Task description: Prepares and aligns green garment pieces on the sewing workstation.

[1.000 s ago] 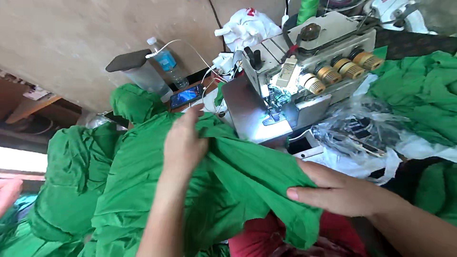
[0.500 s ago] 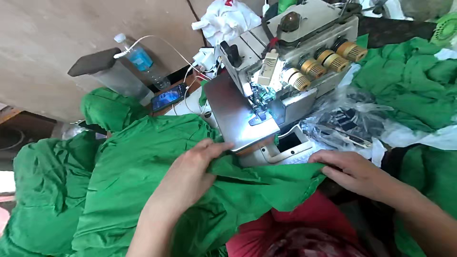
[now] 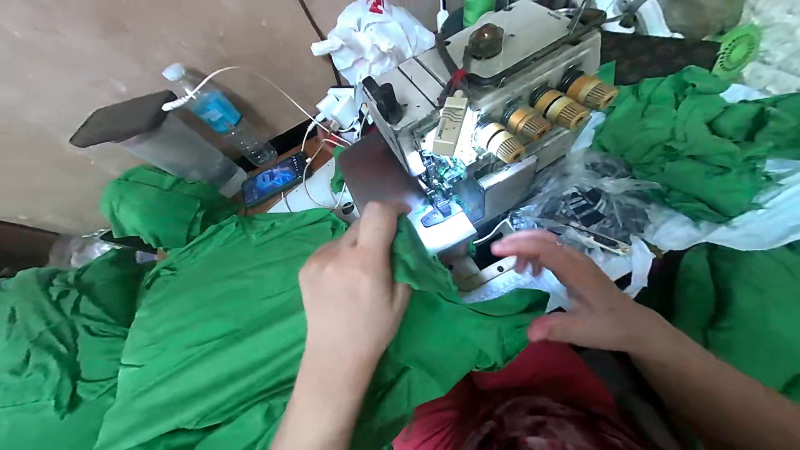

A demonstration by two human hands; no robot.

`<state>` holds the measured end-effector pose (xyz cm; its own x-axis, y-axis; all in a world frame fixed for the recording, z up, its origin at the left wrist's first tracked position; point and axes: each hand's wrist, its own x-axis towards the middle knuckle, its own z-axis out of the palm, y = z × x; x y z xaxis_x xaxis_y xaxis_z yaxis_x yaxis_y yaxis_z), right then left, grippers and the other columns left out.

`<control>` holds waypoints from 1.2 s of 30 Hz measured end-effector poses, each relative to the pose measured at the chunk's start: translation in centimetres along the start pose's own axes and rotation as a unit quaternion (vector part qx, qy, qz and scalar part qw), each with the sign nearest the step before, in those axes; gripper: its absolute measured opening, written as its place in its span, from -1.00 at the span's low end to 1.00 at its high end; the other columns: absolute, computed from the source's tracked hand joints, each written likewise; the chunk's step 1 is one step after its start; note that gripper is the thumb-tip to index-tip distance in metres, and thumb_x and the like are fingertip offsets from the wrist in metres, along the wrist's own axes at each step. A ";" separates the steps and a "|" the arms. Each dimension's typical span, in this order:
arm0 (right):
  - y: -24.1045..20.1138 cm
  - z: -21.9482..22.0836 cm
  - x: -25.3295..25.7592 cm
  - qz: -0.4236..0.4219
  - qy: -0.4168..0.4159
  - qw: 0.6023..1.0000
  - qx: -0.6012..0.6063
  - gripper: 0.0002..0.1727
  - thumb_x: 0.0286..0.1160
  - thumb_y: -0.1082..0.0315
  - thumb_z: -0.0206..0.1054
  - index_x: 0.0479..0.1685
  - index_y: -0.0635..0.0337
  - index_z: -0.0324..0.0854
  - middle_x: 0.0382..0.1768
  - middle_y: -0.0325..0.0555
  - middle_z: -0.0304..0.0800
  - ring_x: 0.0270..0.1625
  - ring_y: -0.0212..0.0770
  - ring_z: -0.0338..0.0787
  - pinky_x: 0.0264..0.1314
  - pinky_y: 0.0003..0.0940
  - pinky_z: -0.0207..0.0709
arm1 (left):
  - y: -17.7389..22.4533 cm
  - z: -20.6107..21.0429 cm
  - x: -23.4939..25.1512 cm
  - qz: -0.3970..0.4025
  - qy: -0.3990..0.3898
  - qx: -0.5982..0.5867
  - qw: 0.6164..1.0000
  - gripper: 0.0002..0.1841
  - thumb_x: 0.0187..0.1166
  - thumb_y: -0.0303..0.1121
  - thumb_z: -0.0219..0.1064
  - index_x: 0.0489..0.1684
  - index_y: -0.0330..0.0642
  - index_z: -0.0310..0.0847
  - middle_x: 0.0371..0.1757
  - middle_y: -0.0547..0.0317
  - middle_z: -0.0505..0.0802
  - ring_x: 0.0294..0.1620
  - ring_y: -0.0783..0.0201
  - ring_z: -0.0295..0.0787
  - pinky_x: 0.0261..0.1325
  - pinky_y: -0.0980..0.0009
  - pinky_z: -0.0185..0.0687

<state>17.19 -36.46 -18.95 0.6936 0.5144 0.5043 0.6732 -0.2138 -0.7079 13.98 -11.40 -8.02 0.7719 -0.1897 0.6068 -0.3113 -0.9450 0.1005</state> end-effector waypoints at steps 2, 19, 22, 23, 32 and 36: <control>-1.5 1.8 1.7 -0.025 0.054 0.998 0.007 -0.06 0.31 -0.53 0.29 0.46 0.06 0.49 0.25 -0.04 0.72 0.25 -0.27 0.70 0.29 -0.28 0.59 | 1.8 0.3 0.8 0.033 0.016 0.008 0.999 -0.60 0.45 -0.43 0.21 0.27 -0.22 0.68 -0.52 0.08 0.73 -0.67 0.11 0.57 -0.68 0.21 0.28; -0.2 -0.1 4.6 -0.060 -0.037 0.991 0.111 -0.61 0.61 0.06 0.38 -0.44 0.21 0.68 -0.47 -0.32 0.66 -0.33 -0.69 0.54 -0.24 -0.82 0.35 | 1.1 4.8 -1.8 -0.037 0.032 -0.202 0.978 -0.72 0.79 -0.20 0.03 0.03 -0.22 0.54 -0.52 0.22 0.69 -0.50 0.46 0.62 -0.35 0.53 0.56; 0.5 -0.9 4.8 -0.027 -0.044 0.988 0.142 -0.66 0.54 0.08 0.44 -0.46 0.17 0.70 -0.52 -0.44 0.57 -0.42 -0.78 0.44 -0.37 -0.88 0.26 | 1.3 4.9 -1.5 -0.023 0.044 -0.113 0.992 -0.67 0.80 -0.18 0.00 -0.02 -0.22 0.61 -0.59 0.17 0.68 -0.61 0.33 0.59 -0.52 0.42 0.48; 0.8 -1.1 4.8 -0.015 -0.052 0.987 0.149 -0.67 0.55 0.10 0.43 -0.43 0.17 0.72 -0.52 -0.46 0.56 -0.43 -0.79 0.42 -0.37 -0.88 0.24 | 1.5 5.0 -1.4 -0.034 0.033 -0.086 0.995 -0.69 0.77 -0.19 0.01 -0.05 -0.20 0.62 -0.59 0.16 0.69 -0.61 0.28 0.62 -0.55 0.36 0.47; 3.5 -0.3 5.3 0.095 0.008 0.994 0.057 -0.74 0.60 0.17 0.33 -0.33 0.13 0.77 -0.48 -0.39 0.68 -0.43 -0.67 0.54 -0.35 -0.73 0.41 | 1.7 5.4 2.9 -0.245 -0.218 0.083 0.941 -0.75 0.57 -0.40 0.33 0.10 -0.34 0.58 -0.41 -0.24 0.80 -0.31 -0.34 0.82 -0.34 -0.23 0.59; 3.9 0.3 6.8 0.086 0.052 0.994 -0.032 -0.79 0.58 0.18 0.34 -0.28 0.08 0.77 -0.56 -0.36 0.65 -0.53 -0.51 0.56 -0.45 -0.50 0.47 | 0.8 6.8 5.4 -0.292 -0.247 0.103 0.918 -0.64 0.66 -0.29 0.29 0.26 -0.38 0.51 -0.26 -0.33 0.82 -0.14 -0.36 0.83 -0.20 -0.30 0.61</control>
<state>24.43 -33.54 -18.49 0.8209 0.3769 0.4290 0.5544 -0.3462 -0.7568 21.70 -14.98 -10.06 0.9470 0.3158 0.0595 0.3079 -0.9447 0.1125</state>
